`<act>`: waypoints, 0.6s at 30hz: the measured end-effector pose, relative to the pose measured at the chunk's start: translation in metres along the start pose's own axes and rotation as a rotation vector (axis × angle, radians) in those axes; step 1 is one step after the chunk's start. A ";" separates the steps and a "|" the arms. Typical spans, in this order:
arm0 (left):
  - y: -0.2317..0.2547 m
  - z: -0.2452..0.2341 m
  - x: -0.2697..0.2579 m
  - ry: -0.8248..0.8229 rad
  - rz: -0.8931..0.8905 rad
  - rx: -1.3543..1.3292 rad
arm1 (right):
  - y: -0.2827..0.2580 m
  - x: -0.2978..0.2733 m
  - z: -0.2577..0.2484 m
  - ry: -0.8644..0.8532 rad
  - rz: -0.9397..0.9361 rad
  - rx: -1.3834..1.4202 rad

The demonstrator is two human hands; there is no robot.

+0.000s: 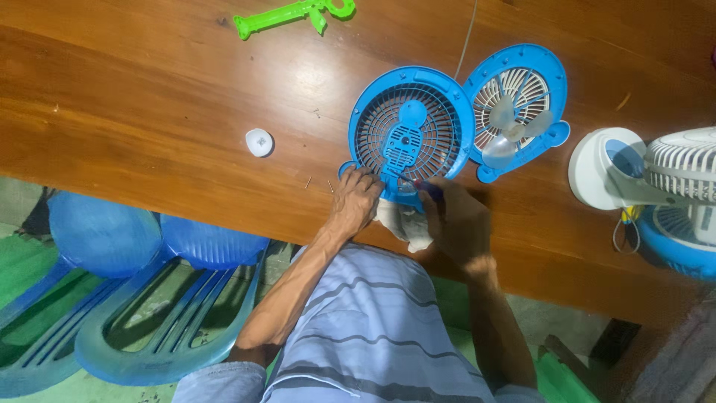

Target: The person assembles a small blue electric fan on a wooden table. They place the motor housing into the front grille, then use a screwdriver to fasten screws around the perimeter, securing the two halves together.

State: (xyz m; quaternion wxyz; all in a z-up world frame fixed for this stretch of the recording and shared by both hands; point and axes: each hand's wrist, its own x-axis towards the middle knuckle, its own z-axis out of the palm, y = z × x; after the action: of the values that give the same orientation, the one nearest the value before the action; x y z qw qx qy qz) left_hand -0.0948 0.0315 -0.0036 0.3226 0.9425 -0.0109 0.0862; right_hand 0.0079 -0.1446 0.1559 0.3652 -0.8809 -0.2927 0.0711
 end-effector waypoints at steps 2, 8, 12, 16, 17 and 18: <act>0.000 -0.001 0.000 0.004 0.000 -0.005 | -0.002 0.006 -0.003 -0.043 -0.072 -0.065; 0.001 0.001 0.000 0.020 -0.009 -0.025 | -0.014 0.024 -0.004 -0.162 -0.218 -0.242; -0.002 0.005 -0.002 0.029 0.001 -0.026 | -0.020 0.033 -0.005 -0.345 -0.263 -0.427; -0.004 0.009 -0.004 0.060 -0.037 -0.068 | -0.027 0.036 -0.003 -0.328 -0.334 -0.470; -0.004 0.009 -0.005 0.073 -0.052 -0.083 | -0.027 0.035 -0.005 -0.293 -0.355 -0.445; -0.003 0.008 -0.005 0.107 -0.061 -0.096 | -0.028 0.035 -0.006 -0.258 -0.377 -0.420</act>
State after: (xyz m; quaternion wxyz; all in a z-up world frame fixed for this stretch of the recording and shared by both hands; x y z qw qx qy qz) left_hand -0.0979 0.0288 -0.0127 0.3702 0.9199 0.0309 0.1259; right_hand 0.0258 -0.1130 0.1827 0.1419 -0.8510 -0.5029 0.0513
